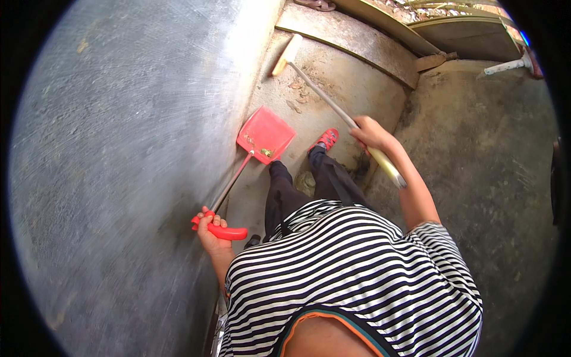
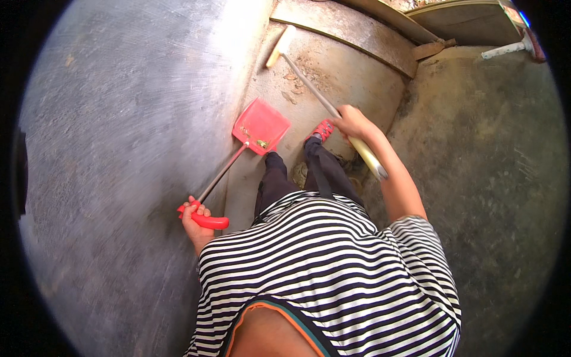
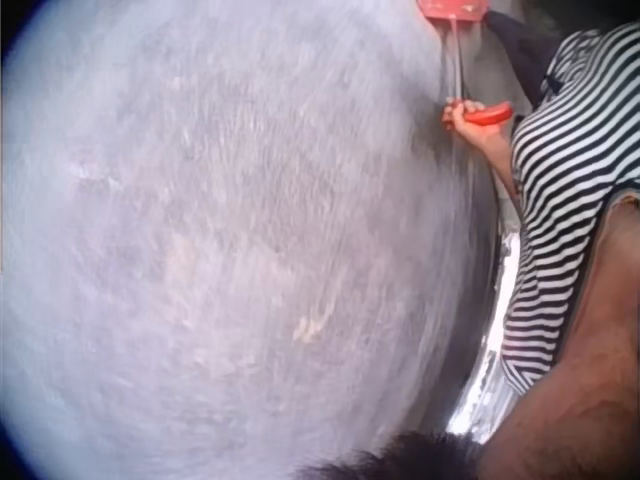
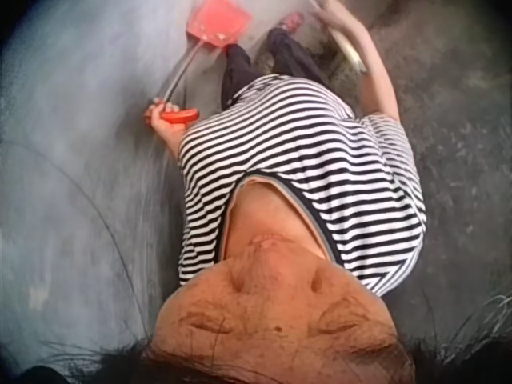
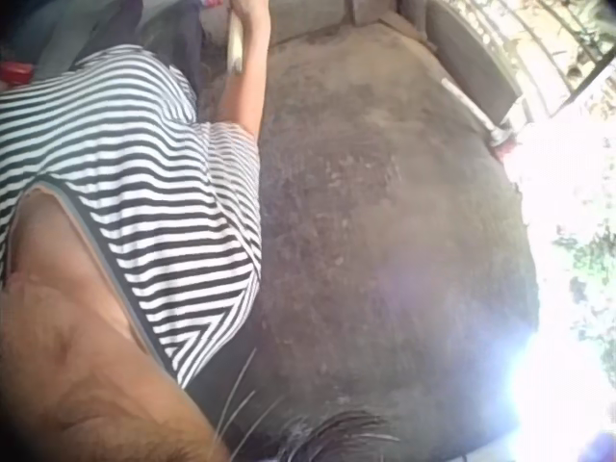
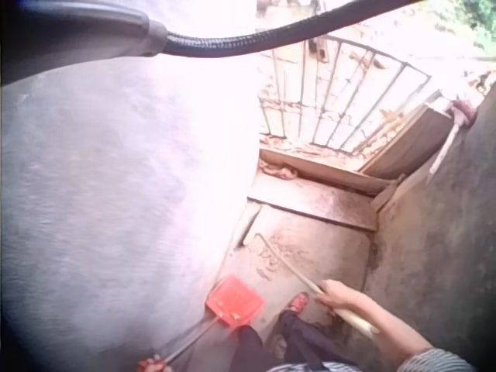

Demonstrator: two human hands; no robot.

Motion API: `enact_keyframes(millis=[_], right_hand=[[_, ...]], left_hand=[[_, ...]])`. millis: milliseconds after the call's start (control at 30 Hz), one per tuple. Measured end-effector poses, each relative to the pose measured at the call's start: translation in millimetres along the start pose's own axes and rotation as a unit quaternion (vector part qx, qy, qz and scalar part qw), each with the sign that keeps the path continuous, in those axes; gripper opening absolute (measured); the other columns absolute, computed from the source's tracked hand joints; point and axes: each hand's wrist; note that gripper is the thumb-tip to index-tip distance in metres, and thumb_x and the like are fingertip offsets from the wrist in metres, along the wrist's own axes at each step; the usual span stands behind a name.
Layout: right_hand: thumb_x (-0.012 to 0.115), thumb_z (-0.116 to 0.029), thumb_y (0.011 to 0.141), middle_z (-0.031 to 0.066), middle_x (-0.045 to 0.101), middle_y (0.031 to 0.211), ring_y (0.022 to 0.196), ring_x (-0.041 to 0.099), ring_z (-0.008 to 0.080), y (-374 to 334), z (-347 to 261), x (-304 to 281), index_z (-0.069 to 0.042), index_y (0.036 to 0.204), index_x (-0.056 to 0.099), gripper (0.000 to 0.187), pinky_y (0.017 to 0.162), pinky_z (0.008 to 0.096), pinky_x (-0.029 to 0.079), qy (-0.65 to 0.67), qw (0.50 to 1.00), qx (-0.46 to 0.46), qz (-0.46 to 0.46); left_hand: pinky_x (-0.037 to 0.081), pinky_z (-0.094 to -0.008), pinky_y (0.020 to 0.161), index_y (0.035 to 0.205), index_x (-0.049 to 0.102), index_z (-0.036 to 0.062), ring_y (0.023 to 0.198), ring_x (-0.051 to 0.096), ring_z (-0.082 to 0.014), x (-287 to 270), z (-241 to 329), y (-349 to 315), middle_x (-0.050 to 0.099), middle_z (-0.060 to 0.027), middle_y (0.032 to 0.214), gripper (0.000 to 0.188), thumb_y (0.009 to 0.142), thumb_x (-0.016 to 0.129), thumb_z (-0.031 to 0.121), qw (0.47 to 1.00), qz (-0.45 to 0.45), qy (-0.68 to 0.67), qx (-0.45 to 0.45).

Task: The person sweeps debris on a concrete staircase using a broom and dustpan, then disposes of the collected debris off-camera. The person repeats the sweeping and disposal process multiple times.

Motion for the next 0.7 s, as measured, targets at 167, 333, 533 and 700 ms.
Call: enact_keyframes(millis=[167,333,533,700], right_hand=[[0.053,-0.018,0.083,0.0006,0.046,0.058,0.042,0.046,0.0089,71,-30,-33,-0.001,0.088,0.052,0.018,0.034,0.0265,0.041,0.092,0.995,0.021,-0.025],[0.052,-0.02,0.085,0.001,0.046,0.057,0.041,0.044,0.0085,40,46,-41,-0.005,0.077,0.048,0.017,0.033,0.0253,0.037,0.211,0.975,0.05,-0.051],[0.055,-0.013,0.081,0.0021,0.045,0.057,0.041,0.044,0.0099,-50,46,-1,-0.001,0.092,0.05,0.017,0.033,0.0271,0.041,0.174,0.981,0.081,0.004],[0.055,-0.01,0.078,0.0025,0.047,0.056,0.039,0.043,0.01,-18,38,14,0.001,0.096,0.051,0.021,0.035,0.0275,0.041,0.07,0.996,0.037,-0.041]], left_hand=[[0.04,-0.0259,0.044,0.079,0.049,0.0126,0.05,0.045,-0.0115,28,-8,-17,0.06,-0.0016,0.091,0.02,0.07,0.05,-0.006,1.0,-0.02,-0.018,-0.005],[0.041,-0.0265,0.041,0.079,0.051,0.0143,0.048,0.045,-0.0115,39,-19,-29,0.058,-0.0003,0.094,0.022,0.069,0.051,-0.005,1.0,0.008,-0.025,-0.007],[0.041,-0.0262,0.041,0.079,0.051,0.0142,0.048,0.046,-0.0115,29,-14,-22,0.059,-0.0008,0.092,0.022,0.069,0.051,-0.005,1.0,0.01,-0.015,0.0],[0.04,-0.0258,0.041,0.079,0.051,0.0133,0.048,0.045,-0.0114,29,-23,-26,0.059,-0.0015,0.091,0.021,0.069,0.051,-0.006,0.999,0.036,-0.01,0.006]])
Point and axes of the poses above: each hand's wrist, its own y-axis towards the middle knuckle, its own x-axis out of the palm, z = x × y
